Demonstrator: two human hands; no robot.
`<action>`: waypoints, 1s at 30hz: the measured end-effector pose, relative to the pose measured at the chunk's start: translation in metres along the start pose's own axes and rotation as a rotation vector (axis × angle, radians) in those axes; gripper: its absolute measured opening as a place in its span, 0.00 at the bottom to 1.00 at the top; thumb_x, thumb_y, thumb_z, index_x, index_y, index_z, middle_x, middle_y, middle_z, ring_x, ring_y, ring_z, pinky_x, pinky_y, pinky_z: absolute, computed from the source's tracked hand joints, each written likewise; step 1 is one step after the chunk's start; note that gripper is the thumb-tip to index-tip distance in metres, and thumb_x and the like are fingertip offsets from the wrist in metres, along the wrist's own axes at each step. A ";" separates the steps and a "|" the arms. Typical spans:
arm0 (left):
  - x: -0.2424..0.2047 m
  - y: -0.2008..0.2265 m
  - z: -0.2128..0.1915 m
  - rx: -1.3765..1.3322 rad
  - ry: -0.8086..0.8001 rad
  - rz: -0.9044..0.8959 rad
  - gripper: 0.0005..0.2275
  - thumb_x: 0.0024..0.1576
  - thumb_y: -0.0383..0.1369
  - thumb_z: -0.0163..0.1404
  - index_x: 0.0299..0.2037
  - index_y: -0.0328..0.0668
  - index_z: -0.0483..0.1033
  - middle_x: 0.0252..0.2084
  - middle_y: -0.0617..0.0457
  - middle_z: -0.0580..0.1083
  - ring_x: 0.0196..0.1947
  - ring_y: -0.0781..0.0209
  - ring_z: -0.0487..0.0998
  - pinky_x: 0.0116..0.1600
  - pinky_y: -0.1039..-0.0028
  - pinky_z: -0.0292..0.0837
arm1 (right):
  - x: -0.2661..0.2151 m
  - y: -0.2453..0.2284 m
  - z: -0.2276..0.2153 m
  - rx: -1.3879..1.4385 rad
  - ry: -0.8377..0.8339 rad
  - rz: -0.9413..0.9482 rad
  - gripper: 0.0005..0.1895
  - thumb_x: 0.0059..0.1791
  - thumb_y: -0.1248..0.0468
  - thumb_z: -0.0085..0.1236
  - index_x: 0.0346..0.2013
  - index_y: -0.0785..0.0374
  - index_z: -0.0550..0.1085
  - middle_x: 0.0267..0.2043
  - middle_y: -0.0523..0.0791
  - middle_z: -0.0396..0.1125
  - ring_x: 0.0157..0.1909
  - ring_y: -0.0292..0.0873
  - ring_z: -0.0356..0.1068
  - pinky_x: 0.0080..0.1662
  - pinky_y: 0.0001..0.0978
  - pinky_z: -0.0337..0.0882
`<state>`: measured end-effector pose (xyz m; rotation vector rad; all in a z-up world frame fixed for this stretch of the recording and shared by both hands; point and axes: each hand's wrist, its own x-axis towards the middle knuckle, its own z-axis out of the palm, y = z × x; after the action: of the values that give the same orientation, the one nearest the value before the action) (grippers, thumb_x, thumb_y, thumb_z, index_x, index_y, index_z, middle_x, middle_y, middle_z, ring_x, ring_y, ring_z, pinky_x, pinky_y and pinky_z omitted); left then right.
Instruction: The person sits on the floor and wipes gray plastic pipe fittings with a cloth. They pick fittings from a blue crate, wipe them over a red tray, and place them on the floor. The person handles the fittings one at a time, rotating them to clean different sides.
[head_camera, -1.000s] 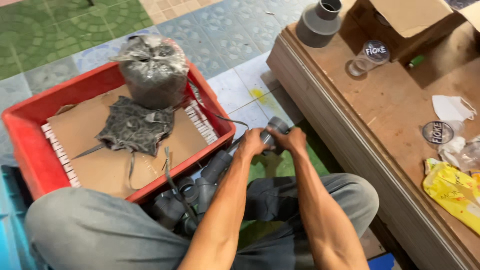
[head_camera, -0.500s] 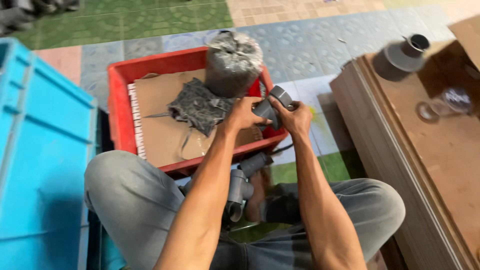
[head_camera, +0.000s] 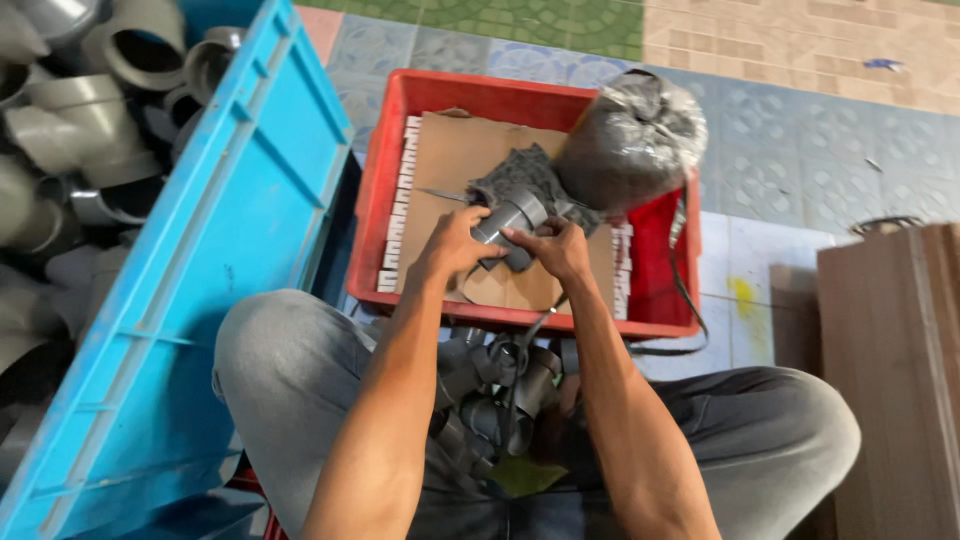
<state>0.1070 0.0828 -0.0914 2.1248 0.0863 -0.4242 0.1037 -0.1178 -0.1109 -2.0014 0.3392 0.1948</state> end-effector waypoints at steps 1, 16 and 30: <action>0.001 -0.011 -0.001 -0.004 0.016 -0.014 0.36 0.39 0.41 0.69 0.61 0.47 0.71 0.61 0.42 0.71 0.65 0.49 0.67 0.68 0.61 0.65 | 0.002 -0.002 0.009 -0.003 -0.021 -0.006 0.41 0.30 0.45 0.80 0.46 0.70 0.75 0.39 0.46 0.74 0.45 0.47 0.75 0.48 0.40 0.73; -0.037 -0.041 -0.007 0.008 0.083 -0.030 0.35 0.49 0.46 0.60 0.65 0.38 0.65 0.57 0.33 0.71 0.59 0.38 0.72 0.60 0.55 0.72 | 0.033 0.055 0.036 -0.886 -0.198 -0.201 0.51 0.39 0.55 0.65 0.74 0.45 0.50 0.74 0.47 0.47 0.75 0.55 0.46 0.59 0.67 0.66; -0.039 -0.048 0.005 0.159 0.036 -0.085 0.33 0.41 0.39 0.63 0.59 0.41 0.65 0.54 0.44 0.70 0.57 0.44 0.73 0.56 0.55 0.74 | 0.060 0.077 0.018 -0.800 -0.307 -0.358 0.47 0.44 0.47 0.60 0.75 0.44 0.50 0.77 0.54 0.43 0.76 0.63 0.44 0.63 0.78 0.51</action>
<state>0.0581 0.1101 -0.1191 2.2921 0.1690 -0.4564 0.1355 -0.1422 -0.2015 -2.7171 -0.3574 0.4536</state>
